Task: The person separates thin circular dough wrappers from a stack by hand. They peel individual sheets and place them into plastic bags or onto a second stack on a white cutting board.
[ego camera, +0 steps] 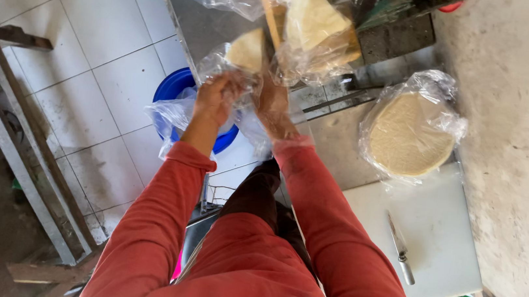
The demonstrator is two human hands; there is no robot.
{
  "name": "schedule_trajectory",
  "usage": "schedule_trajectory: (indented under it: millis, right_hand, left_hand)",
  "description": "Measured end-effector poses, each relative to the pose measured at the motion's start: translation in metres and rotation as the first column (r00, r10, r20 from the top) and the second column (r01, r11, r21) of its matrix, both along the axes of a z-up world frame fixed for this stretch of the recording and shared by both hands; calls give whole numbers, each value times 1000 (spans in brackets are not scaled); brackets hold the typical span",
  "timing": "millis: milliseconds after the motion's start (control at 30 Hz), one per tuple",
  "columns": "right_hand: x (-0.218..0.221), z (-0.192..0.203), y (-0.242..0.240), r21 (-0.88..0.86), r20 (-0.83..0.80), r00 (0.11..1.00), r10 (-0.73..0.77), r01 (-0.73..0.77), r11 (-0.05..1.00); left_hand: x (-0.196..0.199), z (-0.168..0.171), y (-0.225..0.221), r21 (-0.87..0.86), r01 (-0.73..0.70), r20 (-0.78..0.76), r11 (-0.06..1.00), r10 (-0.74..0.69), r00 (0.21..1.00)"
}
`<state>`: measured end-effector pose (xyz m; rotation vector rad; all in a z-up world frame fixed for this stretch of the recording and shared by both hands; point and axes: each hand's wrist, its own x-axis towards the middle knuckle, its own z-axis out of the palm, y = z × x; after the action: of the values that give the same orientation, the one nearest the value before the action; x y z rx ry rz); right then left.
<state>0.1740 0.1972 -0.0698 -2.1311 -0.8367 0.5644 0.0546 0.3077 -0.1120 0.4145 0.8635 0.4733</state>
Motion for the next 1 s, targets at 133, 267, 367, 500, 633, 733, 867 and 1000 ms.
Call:
schedule_trajectory:
  millis: [133,267,367,500,633,733,867,1000]
  right_hand:
    - [-5,-6,-7,-203,-217,975,-42,-2,979]
    - [-20,16,-72,-128,704,658,268,-253,959]
    - [-40,50,-173,118,171,875,453,-475,872]
    - [-35,69,-298,94,297,937,182,-219,971]
    - [26,33,-367,-49,321,665,-674,723,689]
    - [69,2,-388,-150,330,578,-746,812,564]
    - [83,0,-376,-315,237,530,-814,834,452]
    - [66,52,-354,-259,-100,413,-905,868,424]
  left_hand:
    - [3,-9,10,-100,-111,145,989,124,982]
    - [3,-6,15,-203,-133,130,970,161,978]
    - [-11,-1,25,-132,-61,109,989,75,991]
    - [-28,16,33,56,127,252,990,-137,958]
    - [-46,57,0,274,22,-519,961,129,845]
    - [-57,92,-43,646,282,-627,710,282,726]
    - [-63,132,-99,818,493,-559,298,205,804]
    - [-56,145,-148,908,398,-377,127,-160,912]
